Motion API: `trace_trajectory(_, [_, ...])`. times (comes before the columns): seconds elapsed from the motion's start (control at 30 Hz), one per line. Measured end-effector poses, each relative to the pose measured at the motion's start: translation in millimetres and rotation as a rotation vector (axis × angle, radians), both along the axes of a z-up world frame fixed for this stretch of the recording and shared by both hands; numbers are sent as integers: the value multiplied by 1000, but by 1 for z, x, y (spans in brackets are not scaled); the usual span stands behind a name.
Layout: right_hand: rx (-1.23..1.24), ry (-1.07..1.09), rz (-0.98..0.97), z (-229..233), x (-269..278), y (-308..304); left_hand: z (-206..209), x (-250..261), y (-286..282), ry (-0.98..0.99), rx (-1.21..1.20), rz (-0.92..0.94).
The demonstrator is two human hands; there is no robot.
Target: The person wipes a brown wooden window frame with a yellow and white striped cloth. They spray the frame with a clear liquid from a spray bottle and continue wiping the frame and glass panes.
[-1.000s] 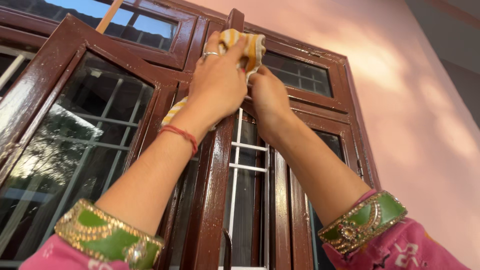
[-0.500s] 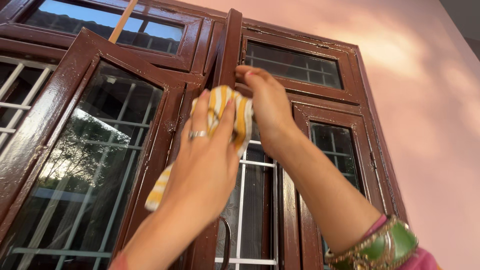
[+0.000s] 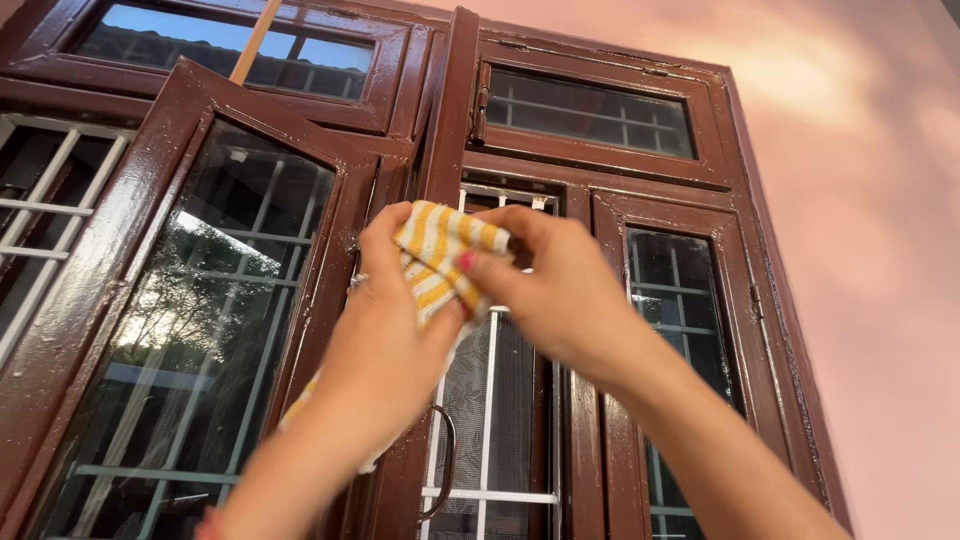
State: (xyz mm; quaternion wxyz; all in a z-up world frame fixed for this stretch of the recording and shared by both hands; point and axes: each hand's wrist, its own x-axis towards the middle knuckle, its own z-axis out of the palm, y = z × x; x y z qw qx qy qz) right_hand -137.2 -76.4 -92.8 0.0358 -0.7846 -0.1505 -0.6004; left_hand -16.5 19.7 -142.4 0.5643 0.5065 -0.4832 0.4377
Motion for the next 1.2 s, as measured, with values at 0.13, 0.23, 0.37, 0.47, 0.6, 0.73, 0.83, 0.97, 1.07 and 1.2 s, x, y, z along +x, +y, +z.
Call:
trace_trajectory(0.13, [136, -31, 151, 19, 4, -2, 13, 10, 27, 41, 21, -467])
trace_trajectory(0.23, [74, -370, -148, 37, 10, -3, 25, 15, 32, 10, -60, -348])
trace_trajectory(0.37, [165, -596, -192, 68, 19, 7, 70, 19, 36, -196, -274, 10])
trace_trajectory(0.47, [350, -629, -93, 100, 21, 19, 117, 17, 29, -407, -489, 204])
trace_trajectory(0.6, [359, -492, -50, 139, 35, 33, 181, 8, 10, -378, -566, 329])
trace_trajectory(0.73, [320, -294, 38, 165, 55, 30, 215, 14, -2, -199, -244, 326])
trace_trajectory(0.83, [243, -203, 226, 171, 65, 13, 215, 22, -11, -314, -300, 150])
trace_trajectory(0.97, [128, -227, 411, 162, 79, -13, 200, 23, -19, -193, -172, -150])
trace_trajectory(1.07, [99, -298, 322, 158, 80, -23, 190, 21, -20, -222, -163, -182])
trace_trajectory(1.2, [88, -310, 348, 148, 84, -27, 177, 23, -21, -250, -157, -170])
